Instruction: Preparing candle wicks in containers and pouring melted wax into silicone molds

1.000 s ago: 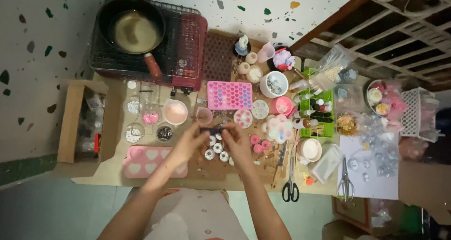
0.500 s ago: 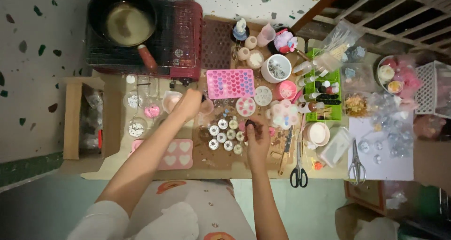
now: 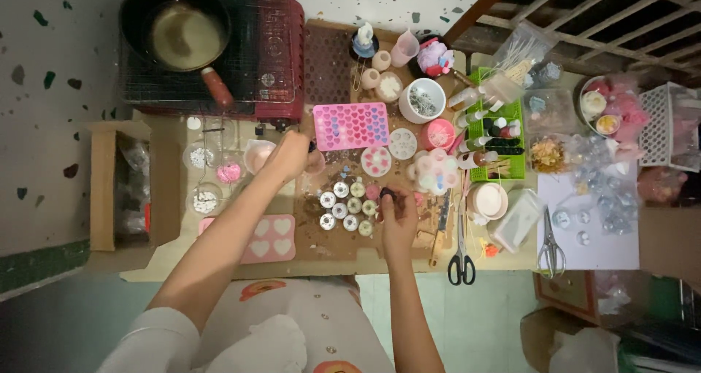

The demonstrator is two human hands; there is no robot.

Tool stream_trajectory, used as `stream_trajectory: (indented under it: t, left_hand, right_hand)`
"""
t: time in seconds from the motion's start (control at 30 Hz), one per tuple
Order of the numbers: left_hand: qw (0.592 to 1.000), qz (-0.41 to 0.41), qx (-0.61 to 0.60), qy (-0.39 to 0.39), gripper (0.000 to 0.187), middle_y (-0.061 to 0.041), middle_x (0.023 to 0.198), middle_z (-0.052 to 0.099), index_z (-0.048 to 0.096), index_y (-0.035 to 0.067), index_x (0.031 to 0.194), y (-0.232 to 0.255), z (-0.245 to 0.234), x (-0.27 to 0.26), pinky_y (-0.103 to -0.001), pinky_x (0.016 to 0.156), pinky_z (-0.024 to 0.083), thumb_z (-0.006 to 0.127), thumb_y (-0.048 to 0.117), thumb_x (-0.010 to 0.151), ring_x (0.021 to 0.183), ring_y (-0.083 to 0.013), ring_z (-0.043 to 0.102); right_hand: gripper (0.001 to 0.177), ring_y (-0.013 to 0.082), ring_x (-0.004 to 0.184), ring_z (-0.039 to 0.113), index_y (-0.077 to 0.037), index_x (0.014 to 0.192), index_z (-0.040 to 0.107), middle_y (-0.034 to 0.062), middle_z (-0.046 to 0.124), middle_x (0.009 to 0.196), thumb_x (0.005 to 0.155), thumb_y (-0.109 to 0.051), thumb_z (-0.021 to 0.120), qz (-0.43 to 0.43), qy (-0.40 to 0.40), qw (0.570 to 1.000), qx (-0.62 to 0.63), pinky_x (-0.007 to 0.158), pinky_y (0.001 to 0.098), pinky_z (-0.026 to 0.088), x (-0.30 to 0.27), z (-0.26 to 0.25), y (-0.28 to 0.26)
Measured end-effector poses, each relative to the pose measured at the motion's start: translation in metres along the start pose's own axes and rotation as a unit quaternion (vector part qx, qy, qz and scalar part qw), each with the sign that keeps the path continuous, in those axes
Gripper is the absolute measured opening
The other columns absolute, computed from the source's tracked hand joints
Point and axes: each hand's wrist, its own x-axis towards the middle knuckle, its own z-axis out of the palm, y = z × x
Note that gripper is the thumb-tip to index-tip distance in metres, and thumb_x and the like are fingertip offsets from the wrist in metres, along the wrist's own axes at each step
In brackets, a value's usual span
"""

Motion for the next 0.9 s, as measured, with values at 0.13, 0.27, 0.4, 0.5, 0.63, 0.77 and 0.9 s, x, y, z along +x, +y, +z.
stream_trajectory:
  t: [0.13,0.27,0.4,0.5,0.63,0.77,0.9]
  left_hand:
    - [0.999,-0.028,-0.033,0.01,0.046,-0.032,0.094,0.074,0.075,-0.007,0.096,-0.02,0.024,0.012,-0.052,0.081,0.059,0.066,0.038,0.089,0.097,-0.0445,0.073]
    - [0.999,-0.03,-0.028,0.008,0.041,-0.03,0.095,0.074,0.074,-0.005,0.101,-0.024,0.022,0.013,-0.052,0.081,0.06,0.067,0.034,0.089,0.098,-0.0439,0.073]
    - [0.999,-0.02,-0.039,0.013,0.041,-0.031,0.09,0.074,0.074,-0.005,0.096,-0.023,0.016,0.009,-0.054,0.079,0.059,0.066,0.034,0.086,0.096,-0.0454,0.073]
    - [0.999,-0.015,-0.029,0.016,0.037,-0.03,0.089,0.074,0.073,-0.005,0.096,-0.014,0.003,0.001,-0.054,0.079,0.059,0.066,0.03,0.087,0.094,-0.0448,0.073]
    - [0.999,-0.01,-0.028,0.019,0.038,-0.029,0.09,0.074,0.072,-0.003,0.097,-0.018,0.005,0.003,-0.053,0.08,0.06,0.066,0.033,0.088,0.094,-0.0435,0.074]
    - [0.989,-0.052,-0.109,0.081,0.036,-0.027,0.09,0.075,0.074,-0.003,0.099,-0.012,0.001,-0.006,-0.052,0.075,0.06,0.071,0.031,0.087,0.091,-0.0432,0.074]
    - [0.764,-0.201,-0.601,0.119,0.023,-0.011,0.068,0.066,0.066,0.004,0.1,0.011,-0.013,-0.033,-0.019,0.035,0.037,0.062,0.025,0.091,0.042,-0.0115,0.053]
  right_hand:
    - [0.02,0.0129,0.067,0.062,-0.007,0.12,0.063,0.0062,0.062,0.088,0.102,-0.015,0.064,-0.001,-0.002,1.0,0.001,0.049,0.0214,0.052,0.003,-0.005,0.007]
    - [0.018,0.0116,0.066,0.06,-0.008,0.119,0.064,0.0057,0.061,0.088,0.102,-0.016,0.064,-0.015,-0.003,1.0,0.0,0.047,0.021,0.051,0.004,-0.005,0.008]
    - [0.017,0.0105,0.064,0.059,-0.008,0.118,0.064,0.0048,0.061,0.087,0.102,-0.015,0.064,-0.021,0.002,1.0,-0.007,0.045,0.0199,0.05,0.007,-0.007,0.009]
    - [0.017,0.0106,0.065,0.06,-0.009,0.118,0.064,0.0047,0.062,0.088,0.102,-0.015,0.063,-0.022,0.001,1.0,-0.001,0.045,0.0195,0.05,0.003,-0.003,0.002]
    - [0.016,0.0112,0.064,0.06,-0.009,0.117,0.064,0.0051,0.063,0.086,0.102,-0.013,0.063,-0.018,0.002,1.0,-0.01,0.044,0.0204,0.05,0.002,-0.003,0.001]
    - [0.019,0.0119,0.075,0.061,-0.01,0.118,0.068,0.0039,0.066,0.091,0.099,-0.01,0.067,0.014,-0.01,0.999,-0.04,0.056,0.0221,0.053,-0.002,0.006,-0.011]
    - [0.034,0.0141,0.084,0.068,-0.012,0.12,0.071,0.0053,0.073,0.097,0.088,-0.01,0.081,0.002,-0.05,0.995,-0.091,0.068,0.0273,0.06,-0.001,0.019,-0.026]
